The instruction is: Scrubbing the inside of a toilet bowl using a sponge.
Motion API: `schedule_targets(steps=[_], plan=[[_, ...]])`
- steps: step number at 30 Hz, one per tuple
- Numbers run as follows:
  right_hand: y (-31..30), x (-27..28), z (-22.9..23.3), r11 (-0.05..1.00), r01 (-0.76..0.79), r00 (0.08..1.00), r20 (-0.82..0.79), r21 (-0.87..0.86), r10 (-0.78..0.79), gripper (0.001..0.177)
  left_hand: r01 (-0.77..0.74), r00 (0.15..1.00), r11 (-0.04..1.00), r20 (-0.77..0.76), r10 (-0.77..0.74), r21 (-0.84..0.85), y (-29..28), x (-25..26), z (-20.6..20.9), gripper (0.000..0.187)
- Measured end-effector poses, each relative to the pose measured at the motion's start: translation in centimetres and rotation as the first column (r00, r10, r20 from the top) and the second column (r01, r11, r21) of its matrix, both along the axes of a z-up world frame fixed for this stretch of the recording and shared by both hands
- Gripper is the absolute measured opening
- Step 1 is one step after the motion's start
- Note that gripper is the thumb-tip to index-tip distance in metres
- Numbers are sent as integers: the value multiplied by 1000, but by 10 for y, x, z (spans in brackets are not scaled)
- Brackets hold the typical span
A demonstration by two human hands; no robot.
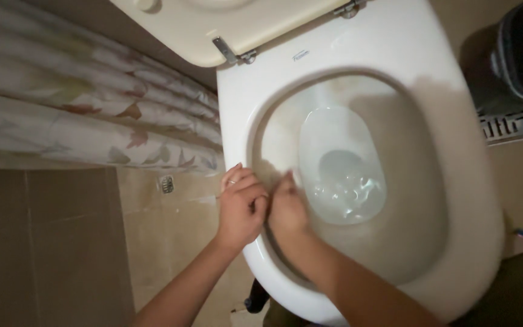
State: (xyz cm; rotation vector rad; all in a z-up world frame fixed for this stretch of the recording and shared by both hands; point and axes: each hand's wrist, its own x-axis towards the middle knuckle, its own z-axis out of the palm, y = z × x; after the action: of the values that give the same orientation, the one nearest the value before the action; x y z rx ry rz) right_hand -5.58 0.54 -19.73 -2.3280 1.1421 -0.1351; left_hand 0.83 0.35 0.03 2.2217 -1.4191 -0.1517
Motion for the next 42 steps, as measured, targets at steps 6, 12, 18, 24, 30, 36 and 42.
schedule_targets(steps=[6,12,18,24,30,36,42], plan=[[-26,9,8,980,48,988,135,191,-75,47,-15,999,1000,-43,15,2,1,-4,2,9],[-1,-10,-1,995,-6,977,211,97,-15,66,-11,999,1000,-32,11,14,0,-1,2,7],[-19,12,-8,995,75,979,185,67,-86,41,4,1000,1000,-4,-4,-3,2,-1,-2,8],[-41,17,15,974,46,988,137,223,-78,46,-11,999,1000,-45,12,28,0,-1,4,8],[-9,-2,20,980,-40,978,209,197,-2,56,23,1000,999,-21,-24,-32,2,0,-2,9],[-53,-6,55,944,-77,983,183,322,18,57,-3,999,999,-39,5,35,1,-1,0,10],[-32,-6,23,985,-144,988,62,97,139,62,1,1000,1000,-7,-1,26,-1,1,1,7]])
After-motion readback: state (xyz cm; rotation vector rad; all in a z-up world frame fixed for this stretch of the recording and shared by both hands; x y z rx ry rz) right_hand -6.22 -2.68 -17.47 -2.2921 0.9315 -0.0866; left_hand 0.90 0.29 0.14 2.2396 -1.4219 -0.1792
